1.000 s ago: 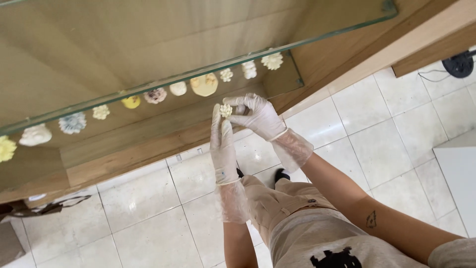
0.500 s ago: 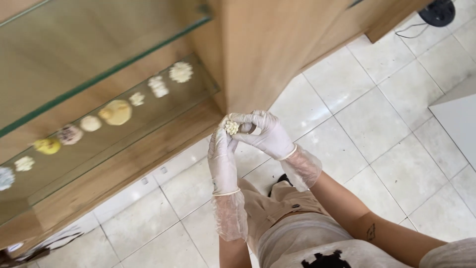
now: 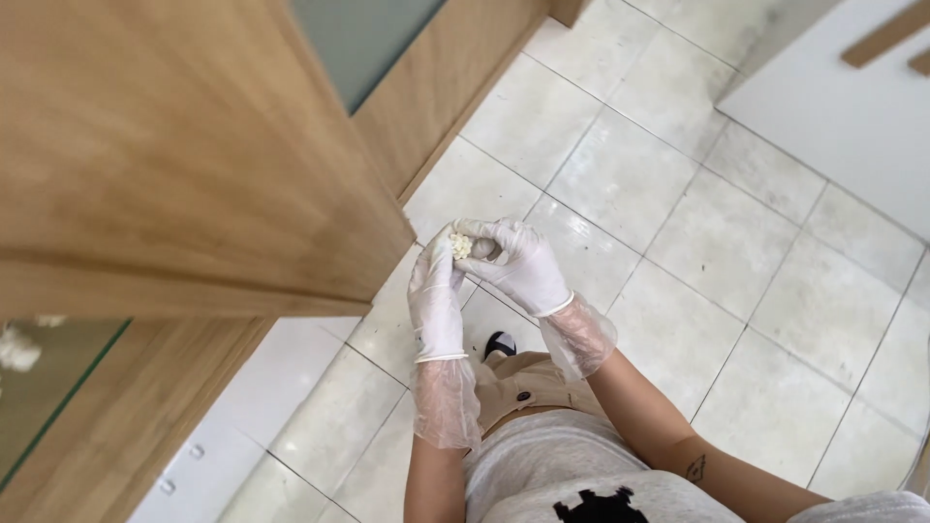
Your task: Examining and arranging small flower-shaped decorative candles on display shelves and a workbench.
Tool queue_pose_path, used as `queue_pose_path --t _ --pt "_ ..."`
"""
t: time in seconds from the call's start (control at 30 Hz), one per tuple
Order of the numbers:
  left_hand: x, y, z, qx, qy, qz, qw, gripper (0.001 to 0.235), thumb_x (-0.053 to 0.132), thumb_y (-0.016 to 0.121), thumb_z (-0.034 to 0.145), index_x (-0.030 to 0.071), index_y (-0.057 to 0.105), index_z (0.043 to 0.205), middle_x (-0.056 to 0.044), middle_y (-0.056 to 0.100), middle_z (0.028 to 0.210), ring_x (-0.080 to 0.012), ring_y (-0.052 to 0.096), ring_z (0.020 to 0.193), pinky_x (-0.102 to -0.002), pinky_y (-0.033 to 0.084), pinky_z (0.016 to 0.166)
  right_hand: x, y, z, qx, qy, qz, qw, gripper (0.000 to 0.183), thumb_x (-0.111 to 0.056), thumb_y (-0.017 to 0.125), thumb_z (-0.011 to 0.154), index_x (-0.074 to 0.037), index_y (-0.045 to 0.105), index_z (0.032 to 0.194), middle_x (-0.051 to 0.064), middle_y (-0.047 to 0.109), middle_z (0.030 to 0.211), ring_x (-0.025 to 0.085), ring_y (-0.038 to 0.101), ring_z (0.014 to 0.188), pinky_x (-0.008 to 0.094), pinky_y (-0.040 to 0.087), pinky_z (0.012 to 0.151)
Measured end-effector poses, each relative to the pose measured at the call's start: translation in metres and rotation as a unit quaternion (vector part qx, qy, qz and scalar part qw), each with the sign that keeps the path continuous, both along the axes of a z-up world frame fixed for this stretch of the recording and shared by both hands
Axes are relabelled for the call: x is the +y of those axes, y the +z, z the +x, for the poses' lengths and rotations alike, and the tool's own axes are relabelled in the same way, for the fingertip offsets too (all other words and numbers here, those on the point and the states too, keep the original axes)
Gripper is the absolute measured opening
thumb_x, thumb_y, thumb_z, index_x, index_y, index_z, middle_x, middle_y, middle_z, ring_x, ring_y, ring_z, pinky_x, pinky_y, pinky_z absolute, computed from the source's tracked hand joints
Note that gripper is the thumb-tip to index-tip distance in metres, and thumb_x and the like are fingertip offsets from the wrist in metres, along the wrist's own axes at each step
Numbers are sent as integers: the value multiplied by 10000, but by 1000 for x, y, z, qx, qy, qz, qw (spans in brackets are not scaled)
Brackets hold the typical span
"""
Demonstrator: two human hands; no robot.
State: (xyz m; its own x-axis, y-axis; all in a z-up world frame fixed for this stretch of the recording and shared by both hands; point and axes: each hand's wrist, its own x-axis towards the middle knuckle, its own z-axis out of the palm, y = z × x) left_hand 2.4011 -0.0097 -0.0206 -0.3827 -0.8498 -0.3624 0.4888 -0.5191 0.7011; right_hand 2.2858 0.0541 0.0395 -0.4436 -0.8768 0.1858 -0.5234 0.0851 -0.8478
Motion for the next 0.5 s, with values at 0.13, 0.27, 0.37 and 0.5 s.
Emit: queue_pose_path --t 0.13,0.27,0.37,0.5 --pt "5 14 -59 -49 -86 -1 995 297 154 654 998 18 703 1257 -56 725 1147 -133 677 1022 -300 544 932 23 -3 -51 -19 -73 -8 997 470 -199 887 778 -167 749 1226 -15 684 808 109 655 737 268 566 696" --pt "8 19 -123 -51 -157 6 986 291 151 651 990 17 702 1243 -67 732 1104 -145 691 976 -295 560 886 36 -9 -106 23 -127 -24 991 476 -193 886 774 -159 751 1229 -11 694 797 125 651 737 281 552 691" --pt "0 1 -174 -23 -199 -2 980 286 145 651 999 12 694 1248 -63 723 1076 -134 685 957 -278 568 880 35 -15 -152 40 -163 -6 986 482 -199 884 769 -169 756 1233 4 676 766 143 638 699 293 545 665" --pt "-15 -23 -257 -23 -228 -11 973 279 127 651 1003 -1 690 1247 -47 716 1074 -111 671 958 -258 558 885 27 -26 -225 48 -198 21 979 452 -225 876 782 -184 758 1216 10 672 744 160 636 666 315 542 655"
